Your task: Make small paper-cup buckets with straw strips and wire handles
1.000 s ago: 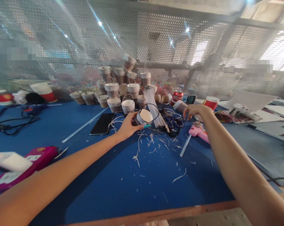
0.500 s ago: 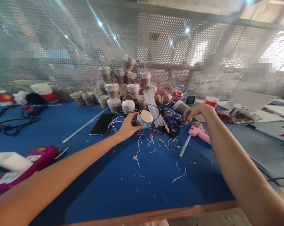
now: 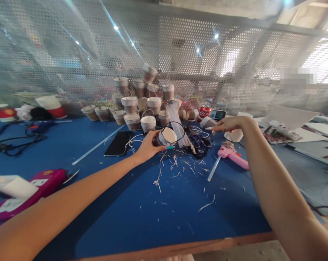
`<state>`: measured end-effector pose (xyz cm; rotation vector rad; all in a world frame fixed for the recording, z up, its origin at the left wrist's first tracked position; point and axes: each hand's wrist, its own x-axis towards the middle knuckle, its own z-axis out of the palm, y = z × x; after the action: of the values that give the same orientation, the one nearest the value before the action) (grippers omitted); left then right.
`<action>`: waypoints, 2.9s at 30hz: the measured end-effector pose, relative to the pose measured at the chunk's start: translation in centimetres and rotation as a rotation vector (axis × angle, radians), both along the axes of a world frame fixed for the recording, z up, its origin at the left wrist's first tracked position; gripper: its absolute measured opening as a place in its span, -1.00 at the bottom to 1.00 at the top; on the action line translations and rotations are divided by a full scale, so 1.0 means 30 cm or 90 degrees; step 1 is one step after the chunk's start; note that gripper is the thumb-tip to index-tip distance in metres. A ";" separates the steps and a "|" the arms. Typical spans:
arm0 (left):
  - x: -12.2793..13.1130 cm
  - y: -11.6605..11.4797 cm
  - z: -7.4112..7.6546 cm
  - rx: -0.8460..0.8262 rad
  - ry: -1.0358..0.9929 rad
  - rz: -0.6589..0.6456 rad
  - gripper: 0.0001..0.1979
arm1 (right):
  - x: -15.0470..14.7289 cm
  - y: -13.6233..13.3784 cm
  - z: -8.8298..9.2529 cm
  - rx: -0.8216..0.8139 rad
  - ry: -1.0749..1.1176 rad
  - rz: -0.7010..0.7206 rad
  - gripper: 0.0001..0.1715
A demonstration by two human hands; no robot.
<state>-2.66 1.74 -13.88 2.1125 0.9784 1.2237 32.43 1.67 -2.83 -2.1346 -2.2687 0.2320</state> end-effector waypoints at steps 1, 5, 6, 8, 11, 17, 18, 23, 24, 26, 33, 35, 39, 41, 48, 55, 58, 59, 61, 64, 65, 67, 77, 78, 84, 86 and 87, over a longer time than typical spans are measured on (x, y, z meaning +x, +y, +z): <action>0.000 0.001 -0.001 0.005 0.002 0.001 -0.39 | -0.006 0.004 0.010 0.006 0.000 -0.007 -0.54; -0.003 0.007 -0.008 0.018 0.006 0.002 -0.38 | -0.052 0.010 0.056 0.160 -0.002 -0.037 -0.56; -0.004 0.008 -0.009 0.021 0.006 0.002 -0.38 | -0.071 0.005 0.067 0.189 0.006 -0.025 -0.53; -0.007 0.010 -0.011 0.033 0.002 0.004 -0.37 | -0.118 -0.014 0.088 0.174 0.053 0.034 -0.51; -0.011 0.011 -0.010 0.071 -0.012 0.003 -0.34 | -0.211 -0.063 0.112 0.048 0.151 0.167 -0.54; -0.013 0.013 -0.014 0.089 -0.078 -0.030 -0.30 | -0.361 -0.163 0.115 -0.047 0.176 0.227 -0.23; -0.012 0.013 -0.015 0.087 -0.087 -0.029 -0.30 | -0.371 -0.175 0.103 -0.025 0.169 0.222 -0.27; -0.013 -0.001 -0.004 0.121 -0.100 -0.015 -0.28 | -0.409 -0.211 -0.036 0.192 0.202 0.205 -0.52; -0.013 -0.007 0.001 0.139 -0.090 -0.010 -0.29 | -0.419 -0.215 -0.074 0.228 0.218 0.215 -0.54; -0.014 -0.020 0.012 0.183 -0.066 0.003 -0.29 | -0.439 -0.218 -0.148 0.295 0.246 0.226 -0.56; -0.006 -0.049 0.028 0.315 0.015 -0.005 -0.30 | -0.483 -0.215 -0.263 0.335 0.430 0.123 -0.51; -0.005 -0.051 0.026 0.328 0.025 -0.017 -0.29 | -0.487 -0.218 -0.264 0.347 0.442 0.126 -0.53; -0.004 -0.048 0.024 0.327 0.029 -0.024 -0.29 | -0.497 -0.234 -0.264 0.359 0.440 0.119 -0.63; -0.005 -0.047 0.023 0.323 0.030 -0.015 -0.29 | -0.501 -0.240 -0.269 0.365 0.438 0.112 -0.67; -0.006 -0.046 0.024 0.316 0.048 -0.007 -0.28 | -0.510 -0.239 -0.301 0.363 0.467 0.095 -0.66; -0.006 -0.040 0.021 0.304 0.038 -0.032 -0.30 | -0.507 -0.239 -0.293 0.387 0.446 0.109 -0.67; -0.006 -0.040 0.022 0.303 0.040 -0.026 -0.30 | -0.505 -0.239 -0.289 0.381 0.418 0.121 -0.67; -0.006 -0.040 0.023 0.307 0.045 -0.023 -0.30 | -0.504 -0.238 -0.289 0.383 0.412 0.120 -0.67; -0.006 -0.042 0.025 0.314 0.053 -0.020 -0.31 | -0.505 -0.237 -0.290 0.391 0.397 0.119 -0.67; -0.006 -0.042 0.026 0.327 0.053 -0.020 -0.32 | -0.506 -0.231 -0.296 0.410 0.355 0.134 -0.68; -0.006 -0.041 0.026 0.331 0.051 -0.020 -0.32 | -0.506 -0.228 -0.299 0.417 0.345 0.140 -0.68; -0.006 -0.037 0.024 0.348 0.046 -0.023 -0.32 | -0.505 -0.220 -0.306 0.433 0.343 0.154 -0.67; -0.009 -0.029 0.018 0.356 0.029 -0.045 -0.34 | -0.496 -0.207 -0.316 0.442 0.387 0.203 -0.71; -0.010 -0.029 0.017 0.352 0.027 -0.047 -0.34 | -0.497 -0.207 -0.316 0.443 0.384 0.203 -0.71; -0.011 -0.026 0.015 0.324 0.025 -0.058 -0.34 | -0.494 -0.205 -0.312 0.434 0.378 0.211 -0.69; -0.010 -0.026 0.016 0.327 0.028 -0.058 -0.34 | -0.491 -0.207 -0.308 0.433 0.380 0.216 -0.68; -0.010 -0.025 0.016 0.328 0.031 -0.057 -0.34 | -0.490 -0.208 -0.307 0.436 0.381 0.219 -0.67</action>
<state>-2.97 0.97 -13.40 2.5512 0.6212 1.5042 17.73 -4.56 -12.03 -1.1471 -1.9391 0.0619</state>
